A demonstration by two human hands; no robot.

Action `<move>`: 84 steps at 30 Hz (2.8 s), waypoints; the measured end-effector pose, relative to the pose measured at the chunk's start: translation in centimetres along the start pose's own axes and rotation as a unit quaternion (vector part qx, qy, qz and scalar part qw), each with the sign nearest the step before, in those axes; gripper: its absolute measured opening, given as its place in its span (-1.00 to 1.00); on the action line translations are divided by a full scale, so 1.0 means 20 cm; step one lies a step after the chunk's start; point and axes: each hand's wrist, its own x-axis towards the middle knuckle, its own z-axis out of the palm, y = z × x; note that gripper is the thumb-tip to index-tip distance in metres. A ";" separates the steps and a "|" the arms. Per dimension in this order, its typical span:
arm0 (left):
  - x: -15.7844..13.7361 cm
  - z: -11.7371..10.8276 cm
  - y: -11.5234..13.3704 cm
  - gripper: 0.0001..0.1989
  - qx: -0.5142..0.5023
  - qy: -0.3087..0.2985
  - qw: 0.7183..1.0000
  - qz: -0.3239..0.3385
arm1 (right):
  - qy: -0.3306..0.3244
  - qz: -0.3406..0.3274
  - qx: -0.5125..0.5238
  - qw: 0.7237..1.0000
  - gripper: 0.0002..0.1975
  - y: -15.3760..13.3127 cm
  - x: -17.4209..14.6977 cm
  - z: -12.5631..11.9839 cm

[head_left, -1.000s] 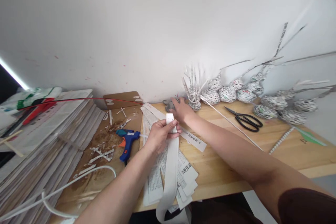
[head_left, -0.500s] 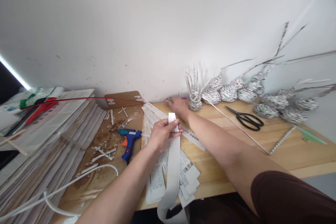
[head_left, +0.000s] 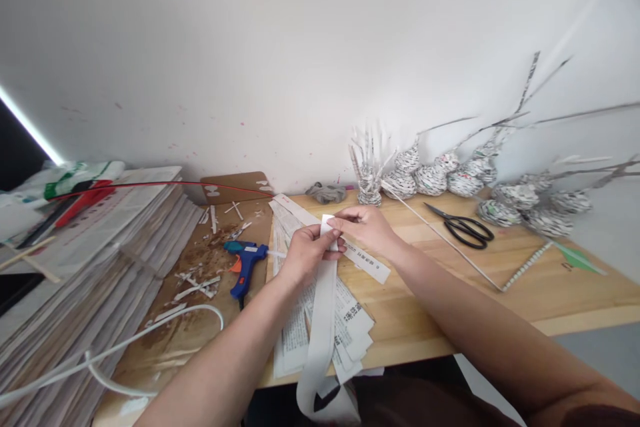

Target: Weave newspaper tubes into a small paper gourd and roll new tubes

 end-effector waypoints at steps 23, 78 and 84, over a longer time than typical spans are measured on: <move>0.00 0.00 -0.05 -0.65 0.070 -0.007 0.997 -0.021 | -0.043 0.056 0.103 0.992 -0.68 0.04 -0.04 -0.04; -0.03 0.02 -0.06 -0.66 0.144 0.042 0.989 -0.018 | 0.000 0.086 0.136 0.987 -0.66 0.11 -0.02 0.01; -0.04 0.03 -0.06 -0.66 0.132 0.025 0.991 -0.021 | 0.003 0.084 0.155 0.984 -0.63 0.14 -0.02 0.02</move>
